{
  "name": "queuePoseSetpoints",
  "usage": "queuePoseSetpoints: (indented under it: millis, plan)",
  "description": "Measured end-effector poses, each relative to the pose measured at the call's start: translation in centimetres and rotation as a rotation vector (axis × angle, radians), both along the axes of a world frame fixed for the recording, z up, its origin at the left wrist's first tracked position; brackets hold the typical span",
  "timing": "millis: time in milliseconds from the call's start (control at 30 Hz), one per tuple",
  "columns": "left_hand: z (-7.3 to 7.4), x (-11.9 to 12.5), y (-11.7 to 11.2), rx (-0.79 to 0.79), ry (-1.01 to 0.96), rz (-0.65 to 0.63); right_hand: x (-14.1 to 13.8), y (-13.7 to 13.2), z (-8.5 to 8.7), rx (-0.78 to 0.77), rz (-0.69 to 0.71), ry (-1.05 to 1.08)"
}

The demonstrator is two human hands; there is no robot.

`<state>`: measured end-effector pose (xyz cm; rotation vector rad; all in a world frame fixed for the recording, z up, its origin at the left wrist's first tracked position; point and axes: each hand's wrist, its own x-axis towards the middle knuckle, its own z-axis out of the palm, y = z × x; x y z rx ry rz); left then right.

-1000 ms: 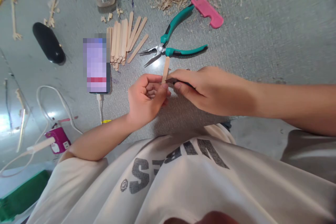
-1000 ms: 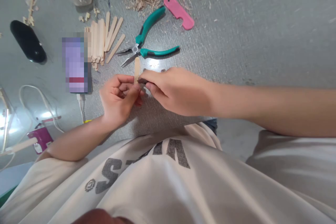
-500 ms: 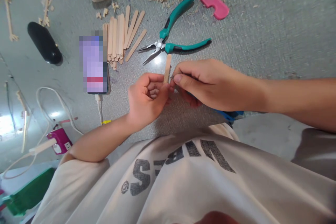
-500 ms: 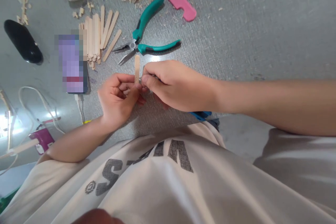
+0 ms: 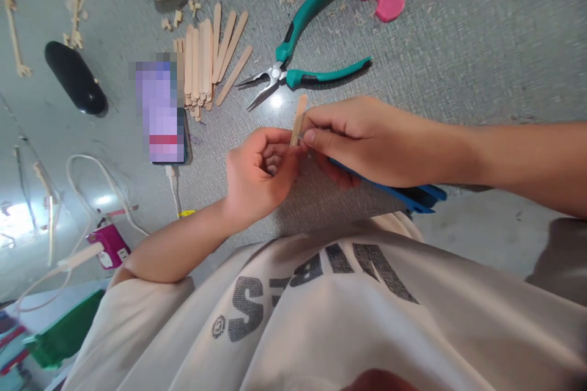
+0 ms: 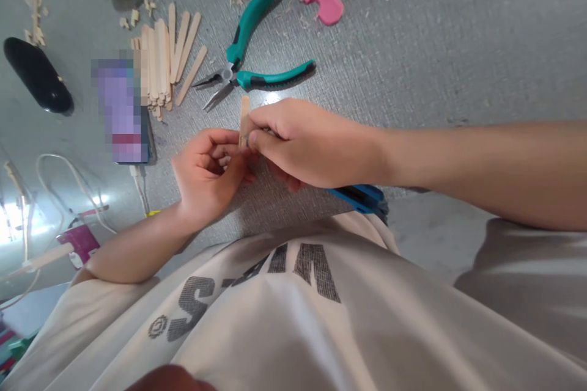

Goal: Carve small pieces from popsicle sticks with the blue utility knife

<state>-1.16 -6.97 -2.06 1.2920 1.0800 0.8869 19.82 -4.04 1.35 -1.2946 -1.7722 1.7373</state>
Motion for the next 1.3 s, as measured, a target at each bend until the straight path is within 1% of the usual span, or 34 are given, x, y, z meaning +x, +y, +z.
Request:
queuePoseSetpoints:
  millis: [233,500,667,767,900,967,1133,1300]
  plan:
    - [-0.3,-0.2,-0.1,0.041,-0.006,-0.023,0.0,0.1,-0.1,-0.064,-0.003,0.022]
    - [0.7,0.2,0.2,-0.106,0.039,0.009,0.2,0.0,-0.1,-0.043,-0.013,0.007]
    - [0.6,0.2,0.2,-0.109,0.052,0.004,0.1,0.2,0.0,-0.058,-0.011,-0.025]
    - [0.5,0.1,0.0,-0.088,0.066,-0.007,0.0,0.2,0.2,-0.067,-0.003,-0.061]
    - [0.1,0.0,-0.2,0.0,0.041,-0.057,0.0,0.1,0.5,-0.133,-0.006,-0.134]
    - [0.0,0.0,-0.3,0.005,0.036,-0.078,0.0,0.1,0.6,-0.153,0.005,-0.161]
    - [0.0,-0.1,-0.6,-0.009,0.091,-0.102,0.0,0.2,0.7,-0.144,0.033,-0.179]
    - [0.0,-0.4,-0.8,0.061,0.165,-0.102,-0.3,0.2,0.8,-0.14,0.041,-0.232]
